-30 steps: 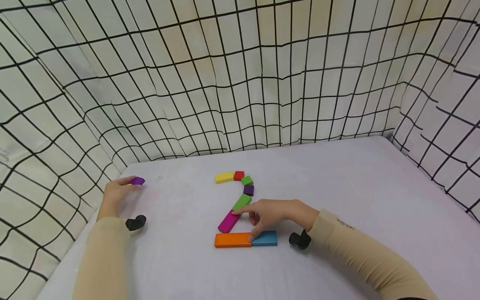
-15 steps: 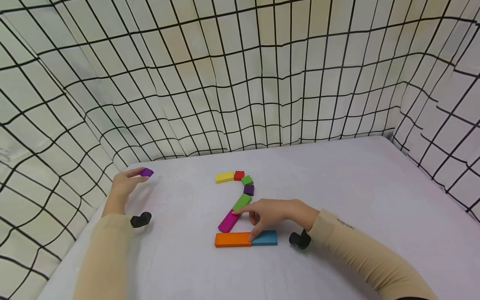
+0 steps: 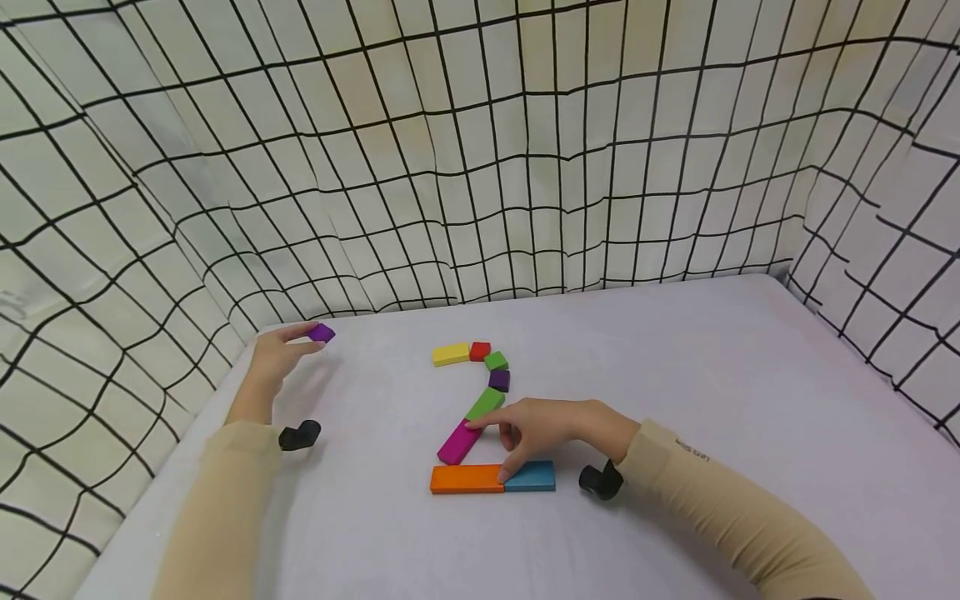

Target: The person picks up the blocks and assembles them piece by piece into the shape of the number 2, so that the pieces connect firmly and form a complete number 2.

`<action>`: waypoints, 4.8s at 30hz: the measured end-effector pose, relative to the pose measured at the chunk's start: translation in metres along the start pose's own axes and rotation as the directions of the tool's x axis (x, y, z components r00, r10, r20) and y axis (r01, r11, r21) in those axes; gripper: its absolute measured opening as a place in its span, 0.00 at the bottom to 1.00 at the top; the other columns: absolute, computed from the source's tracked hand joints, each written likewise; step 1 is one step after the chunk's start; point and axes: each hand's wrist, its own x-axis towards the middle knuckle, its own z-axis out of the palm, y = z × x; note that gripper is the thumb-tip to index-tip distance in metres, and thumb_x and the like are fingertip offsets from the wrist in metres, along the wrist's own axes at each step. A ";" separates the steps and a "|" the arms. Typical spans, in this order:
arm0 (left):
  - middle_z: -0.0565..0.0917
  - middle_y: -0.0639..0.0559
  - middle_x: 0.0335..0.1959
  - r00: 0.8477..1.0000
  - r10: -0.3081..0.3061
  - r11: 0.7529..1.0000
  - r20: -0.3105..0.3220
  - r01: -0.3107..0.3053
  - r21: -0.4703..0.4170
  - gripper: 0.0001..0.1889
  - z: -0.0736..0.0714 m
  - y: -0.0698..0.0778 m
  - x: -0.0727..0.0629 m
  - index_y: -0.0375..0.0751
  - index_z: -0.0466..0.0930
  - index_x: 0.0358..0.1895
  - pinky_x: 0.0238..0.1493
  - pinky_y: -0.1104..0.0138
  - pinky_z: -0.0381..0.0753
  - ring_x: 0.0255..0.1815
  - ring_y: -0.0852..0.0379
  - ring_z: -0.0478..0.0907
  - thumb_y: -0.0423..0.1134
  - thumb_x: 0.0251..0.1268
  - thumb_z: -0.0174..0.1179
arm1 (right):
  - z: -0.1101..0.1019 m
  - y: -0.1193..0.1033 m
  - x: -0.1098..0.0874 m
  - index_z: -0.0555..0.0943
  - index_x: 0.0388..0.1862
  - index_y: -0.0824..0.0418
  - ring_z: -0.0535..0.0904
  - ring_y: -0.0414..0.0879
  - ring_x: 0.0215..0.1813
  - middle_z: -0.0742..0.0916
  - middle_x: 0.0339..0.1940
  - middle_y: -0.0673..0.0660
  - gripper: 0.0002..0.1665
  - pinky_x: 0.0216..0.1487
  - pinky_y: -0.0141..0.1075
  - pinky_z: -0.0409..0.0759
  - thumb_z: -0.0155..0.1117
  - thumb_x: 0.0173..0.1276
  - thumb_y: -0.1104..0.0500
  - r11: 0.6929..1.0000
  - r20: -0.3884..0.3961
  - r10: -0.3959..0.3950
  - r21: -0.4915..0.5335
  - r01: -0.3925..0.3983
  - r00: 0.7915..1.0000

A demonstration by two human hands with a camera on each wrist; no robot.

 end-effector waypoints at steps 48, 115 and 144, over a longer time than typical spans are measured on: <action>0.79 0.37 0.63 0.975 0.148 0.980 0.163 -0.167 0.112 0.25 0.096 0.040 -0.019 0.38 0.79 0.68 0.56 0.55 0.77 0.59 0.41 0.77 0.29 0.67 0.66 | 0.000 0.001 -0.001 0.70 0.78 0.52 0.75 0.42 0.42 0.78 0.35 0.48 0.44 0.41 0.32 0.75 0.78 0.64 0.52 1.000 0.003 0.002 0.009 -0.002 1.000; 0.84 0.37 0.56 0.955 -0.011 0.946 0.297 -0.087 0.313 0.22 0.127 0.044 -0.008 0.31 0.83 0.58 0.64 0.54 0.75 0.58 0.43 0.78 0.22 0.58 0.69 | 0.001 0.001 -0.002 0.71 0.77 0.53 0.74 0.41 0.41 0.78 0.35 0.48 0.44 0.42 0.33 0.75 0.78 0.64 0.52 1.000 -0.006 -0.007 0.003 0.007 1.000; 0.83 0.38 0.57 0.952 -0.026 0.941 0.305 -0.080 0.330 0.23 0.128 0.043 -0.007 0.33 0.83 0.60 0.65 0.53 0.74 0.59 0.43 0.77 0.24 0.60 0.69 | 0.001 0.002 -0.001 0.70 0.78 0.51 0.75 0.40 0.40 0.78 0.35 0.47 0.44 0.41 0.32 0.75 0.78 0.64 0.52 1.000 -0.001 -0.003 -0.003 0.003 1.000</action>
